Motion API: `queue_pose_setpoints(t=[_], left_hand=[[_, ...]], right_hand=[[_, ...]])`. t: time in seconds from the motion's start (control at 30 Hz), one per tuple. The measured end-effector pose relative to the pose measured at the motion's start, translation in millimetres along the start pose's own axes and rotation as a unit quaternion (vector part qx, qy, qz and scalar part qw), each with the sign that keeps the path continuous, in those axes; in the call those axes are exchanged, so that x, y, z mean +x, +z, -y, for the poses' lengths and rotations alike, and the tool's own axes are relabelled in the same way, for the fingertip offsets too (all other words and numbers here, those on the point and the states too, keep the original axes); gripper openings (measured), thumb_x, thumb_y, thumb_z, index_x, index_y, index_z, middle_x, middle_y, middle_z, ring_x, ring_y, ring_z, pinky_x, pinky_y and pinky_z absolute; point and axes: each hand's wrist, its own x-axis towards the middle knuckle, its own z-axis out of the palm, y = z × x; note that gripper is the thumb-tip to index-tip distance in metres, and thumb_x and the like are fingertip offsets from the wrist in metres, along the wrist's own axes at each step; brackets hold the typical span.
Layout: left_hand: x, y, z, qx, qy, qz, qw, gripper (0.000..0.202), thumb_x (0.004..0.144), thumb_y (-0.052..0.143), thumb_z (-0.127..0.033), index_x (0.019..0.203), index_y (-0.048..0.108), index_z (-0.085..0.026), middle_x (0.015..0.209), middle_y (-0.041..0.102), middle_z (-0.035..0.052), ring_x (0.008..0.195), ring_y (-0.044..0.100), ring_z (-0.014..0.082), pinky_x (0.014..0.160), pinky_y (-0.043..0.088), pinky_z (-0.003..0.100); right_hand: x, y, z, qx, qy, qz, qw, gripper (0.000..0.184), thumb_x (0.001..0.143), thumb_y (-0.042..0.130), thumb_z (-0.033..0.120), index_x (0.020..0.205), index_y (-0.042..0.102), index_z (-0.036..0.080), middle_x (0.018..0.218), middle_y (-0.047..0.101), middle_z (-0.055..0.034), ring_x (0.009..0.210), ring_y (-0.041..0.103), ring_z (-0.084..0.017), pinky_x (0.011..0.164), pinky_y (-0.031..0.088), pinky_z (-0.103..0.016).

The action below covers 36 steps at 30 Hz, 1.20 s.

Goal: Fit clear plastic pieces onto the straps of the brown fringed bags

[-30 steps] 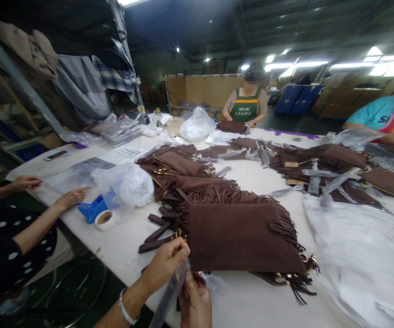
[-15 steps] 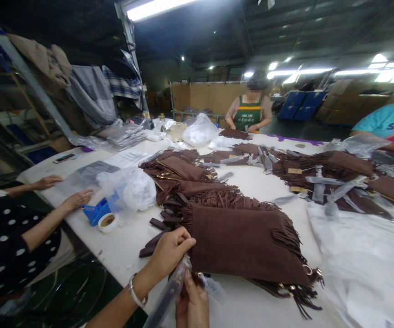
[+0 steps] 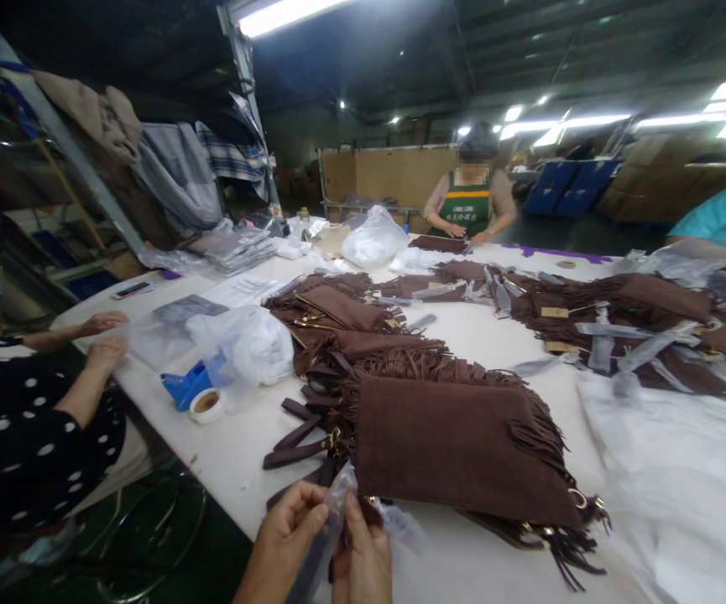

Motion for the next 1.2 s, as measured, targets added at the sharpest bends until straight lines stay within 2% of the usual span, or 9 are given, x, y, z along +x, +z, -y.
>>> queue_pose_setpoints(t=[0.27, 0.43, 0.5, 0.63, 0.8, 0.9, 1.03, 1.13, 1.2], left_hand=[[2.3, 14.8, -9.0, 0.053, 0.011, -0.060, 0.997, 0.015, 0.079, 0.065, -0.032, 0.078, 0.060, -0.018, 0.069, 0.060, -0.0014, 0.061, 0.052, 0.0137, 0.059, 0.041, 0.023], [4.9, 17.7, -19.4, 0.036, 0.017, -0.073, 0.997, 0.011, 0.079, 0.064, -0.027, 0.075, 0.059, -0.017, 0.066, 0.059, -0.0018, 0.060, 0.051, 0.0127, 0.058, 0.040, 0.022], [6.5, 17.2, -19.1, 0.032, 0.007, -0.069, 0.997, 0.011, 0.079, 0.063, -0.026, 0.077, 0.058, -0.017, 0.066, 0.060, -0.0013, 0.061, 0.052, 0.0131, 0.057, 0.040, 0.022], [9.9, 17.2, -12.1, 0.047, -0.013, -0.070, 0.996, 0.012, 0.078, 0.064, -0.027, 0.079, 0.057, -0.017, 0.064, 0.060, -0.0015, 0.059, 0.053, 0.0136, 0.057, 0.041, 0.023], [11.1, 21.9, -1.8, 0.090, 0.010, -0.114, 0.989, 0.014, 0.079, 0.063, -0.029, 0.074, 0.055, -0.017, 0.064, 0.058, -0.0012, 0.061, 0.054, 0.0154, 0.057, 0.041, 0.025], [3.7, 26.8, 2.0, 0.143, 0.044, -0.130, 0.980, 0.014, 0.083, 0.059, -0.030, 0.076, 0.055, -0.019, 0.069, 0.061, 0.0011, 0.068, 0.058, 0.0192, 0.064, 0.043, 0.028], [-11.0, 31.1, 1.2, 0.212, 0.083, -0.110, 0.968, 0.017, 0.090, 0.049, -0.033, 0.084, 0.059, -0.020, 0.084, 0.067, 0.0056, 0.082, 0.061, 0.0231, 0.076, 0.043, 0.032], [-14.3, 29.5, -3.9, 0.188, 0.079, -0.077, 0.976, 0.021, 0.091, 0.047, -0.034, 0.088, 0.063, -0.020, 0.087, 0.069, 0.0064, 0.085, 0.062, 0.0233, 0.079, 0.044, 0.032], [-10.0, 26.2, -6.9, 0.141, 0.054, -0.068, 0.986, 0.020, 0.088, 0.052, -0.034, 0.083, 0.065, -0.019, 0.081, 0.069, 0.0054, 0.079, 0.062, 0.0221, 0.074, 0.045, 0.030]], right_hand=[[-2.6, 0.7, 1.5, -0.008, 0.000, -0.001, 1.000, 0.041, 0.054, 0.089, 0.034, 0.087, 0.069, 0.020, 0.085, 0.075, -0.0012, 0.084, 0.069, -0.021, 0.073, 0.055, -0.029], [-3.3, -14.6, 3.2, -0.065, -0.009, 0.030, 0.997, 0.046, 0.061, 0.085, 0.039, 0.098, 0.069, 0.018, 0.098, 0.074, -0.0064, 0.091, 0.068, -0.023, 0.073, 0.054, -0.029], [-4.1, -22.4, 1.0, -0.096, -0.023, 0.013, 0.995, 0.051, 0.061, 0.084, 0.044, 0.101, 0.069, 0.016, 0.098, 0.074, -0.0083, 0.090, 0.068, -0.024, 0.072, 0.054, -0.030], [-4.3, -30.5, -5.9, -0.150, -0.057, -0.034, 0.986, 0.052, 0.055, 0.086, 0.048, 0.092, 0.071, 0.015, 0.091, 0.074, -0.0079, 0.084, 0.068, -0.025, 0.070, 0.054, -0.032], [2.1, -33.2, -3.7, -0.241, -0.081, -0.008, 0.967, 0.049, 0.056, 0.083, 0.052, 0.083, 0.073, 0.013, 0.082, 0.074, -0.0066, 0.077, 0.066, -0.022, 0.067, 0.052, -0.029], [5.3, -35.5, 1.9, -0.280, -0.089, -0.012, 0.956, 0.050, 0.056, 0.081, 0.055, 0.082, 0.073, 0.014, 0.081, 0.074, -0.0064, 0.079, 0.066, -0.024, 0.071, 0.052, -0.030], [5.5, -36.3, 7.8, -0.310, -0.119, -0.041, 0.942, 0.049, 0.055, 0.080, 0.056, 0.080, 0.073, 0.014, 0.079, 0.075, -0.0067, 0.080, 0.067, -0.025, 0.075, 0.051, -0.032], [5.8, -37.2, 8.0, -0.316, -0.129, -0.057, 0.938, 0.050, 0.053, 0.081, 0.056, 0.079, 0.074, 0.014, 0.080, 0.075, -0.0071, 0.083, 0.067, -0.026, 0.078, 0.050, -0.032], [6.6, -38.5, 6.0, -0.313, -0.127, -0.059, 0.939, 0.051, 0.053, 0.081, 0.056, 0.081, 0.073, 0.014, 0.081, 0.075, -0.0067, 0.084, 0.067, -0.026, 0.078, 0.050, -0.032]])
